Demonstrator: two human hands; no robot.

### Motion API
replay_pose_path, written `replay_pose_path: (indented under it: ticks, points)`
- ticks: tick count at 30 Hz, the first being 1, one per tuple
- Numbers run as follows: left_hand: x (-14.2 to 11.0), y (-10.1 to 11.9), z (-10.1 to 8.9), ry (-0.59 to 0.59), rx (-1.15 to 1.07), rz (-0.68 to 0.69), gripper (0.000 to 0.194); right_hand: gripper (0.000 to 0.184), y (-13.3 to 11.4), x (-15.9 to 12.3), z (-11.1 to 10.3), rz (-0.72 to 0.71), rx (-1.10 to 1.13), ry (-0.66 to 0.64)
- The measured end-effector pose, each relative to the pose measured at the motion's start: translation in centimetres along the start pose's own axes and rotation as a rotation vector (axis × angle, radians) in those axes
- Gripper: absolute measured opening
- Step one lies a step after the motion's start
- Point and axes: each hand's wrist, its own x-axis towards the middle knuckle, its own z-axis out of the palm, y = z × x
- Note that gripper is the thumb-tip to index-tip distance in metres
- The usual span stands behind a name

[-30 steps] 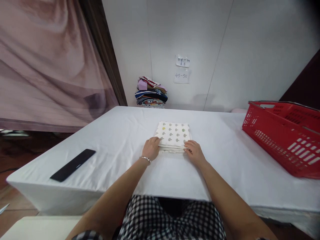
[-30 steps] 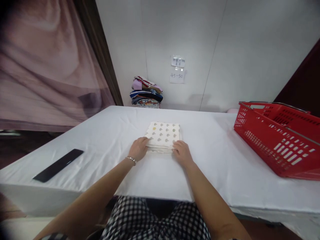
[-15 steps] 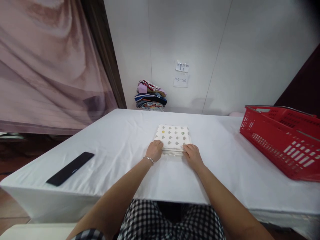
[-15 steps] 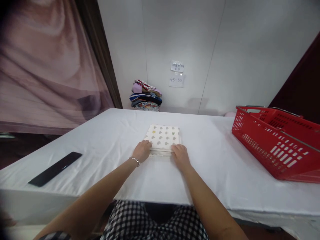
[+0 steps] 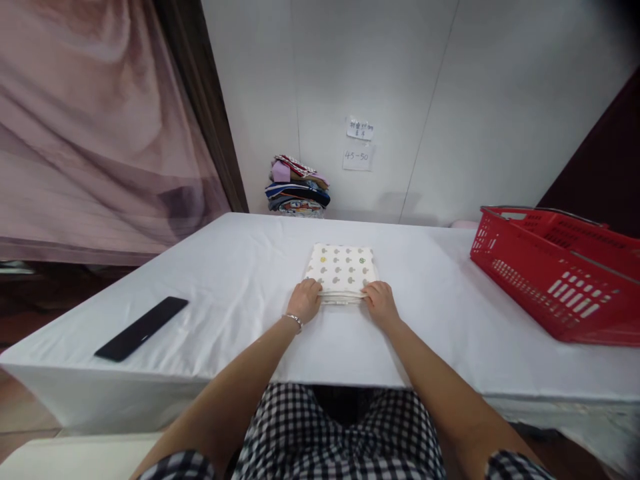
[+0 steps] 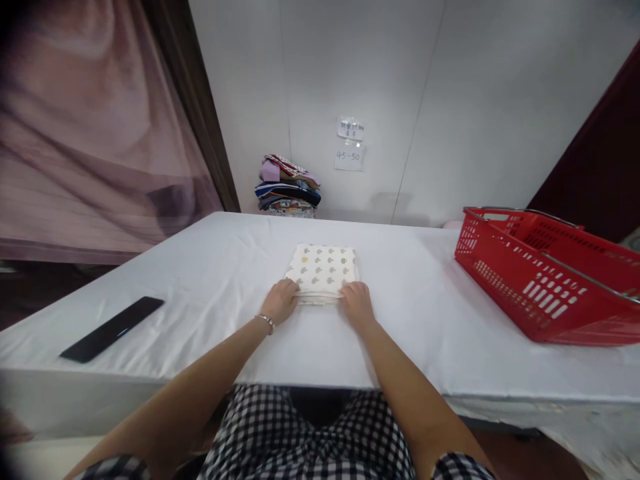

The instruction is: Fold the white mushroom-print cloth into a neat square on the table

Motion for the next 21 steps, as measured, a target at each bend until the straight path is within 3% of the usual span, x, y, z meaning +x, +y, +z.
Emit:
replay_pose_path:
  ticks: [7,13,21]
  points:
    - [0.1,0.5,0.4,-0.001,0.074,-0.022,0.018,0.018,-0.4,-0.2,0.0,0.000,-0.022,-0.001]
    - [-0.9,0.1,0.4,0.022,0.010,0.024,0.021,0.017,-1.3,-0.2,-0.6,0.056,-0.038,-0.026]
    - [-1.5,-0.3,0.5,-0.001,-0.037,0.049,0.029,0.031,-2.9,-0.7,-1.2,0.013,-0.116,-0.137]
